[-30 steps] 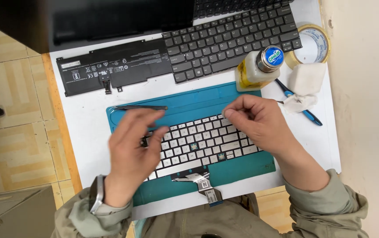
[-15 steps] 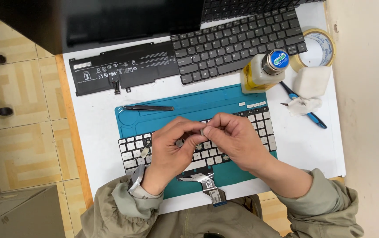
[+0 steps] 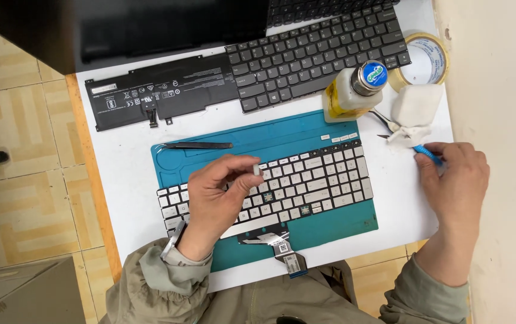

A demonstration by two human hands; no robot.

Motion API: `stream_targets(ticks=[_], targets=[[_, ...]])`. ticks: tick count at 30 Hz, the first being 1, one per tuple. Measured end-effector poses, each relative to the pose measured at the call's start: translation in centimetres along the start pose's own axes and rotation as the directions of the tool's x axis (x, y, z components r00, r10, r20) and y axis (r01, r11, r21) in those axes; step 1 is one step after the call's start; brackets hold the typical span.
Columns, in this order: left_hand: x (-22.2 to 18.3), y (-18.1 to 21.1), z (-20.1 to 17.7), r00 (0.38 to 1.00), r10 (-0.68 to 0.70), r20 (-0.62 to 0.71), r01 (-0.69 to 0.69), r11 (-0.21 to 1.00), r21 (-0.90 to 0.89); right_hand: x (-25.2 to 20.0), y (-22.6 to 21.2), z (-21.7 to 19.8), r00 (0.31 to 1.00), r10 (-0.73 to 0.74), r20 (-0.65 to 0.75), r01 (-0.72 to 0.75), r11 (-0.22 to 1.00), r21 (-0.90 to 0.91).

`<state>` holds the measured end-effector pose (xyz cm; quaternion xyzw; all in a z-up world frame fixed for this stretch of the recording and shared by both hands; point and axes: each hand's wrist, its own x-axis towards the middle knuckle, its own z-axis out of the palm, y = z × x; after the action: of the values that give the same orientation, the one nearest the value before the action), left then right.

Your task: Cleaning and inspecting small laptop keyboard components using a toothbrush and cloth

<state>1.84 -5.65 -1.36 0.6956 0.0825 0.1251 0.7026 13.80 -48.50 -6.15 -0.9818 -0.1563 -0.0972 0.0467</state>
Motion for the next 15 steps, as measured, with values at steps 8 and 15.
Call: stream_targets(ticks=[8, 15], targets=[[0.0, 0.1, 0.0, 0.999, 0.033, -0.021, -0.032, 0.999, 0.043, -0.4, -2.8, -3.8, 0.963, 0.24, 0.124, -0.258, 0.954, 0.152], [0.0, 0.0, -0.1, 0.999, 0.025, -0.029, -0.022, 0.995, 0.096, -1.7, -3.0, -8.9, 0.978, 0.169, 0.123, -0.157, 0.982, -0.102]])
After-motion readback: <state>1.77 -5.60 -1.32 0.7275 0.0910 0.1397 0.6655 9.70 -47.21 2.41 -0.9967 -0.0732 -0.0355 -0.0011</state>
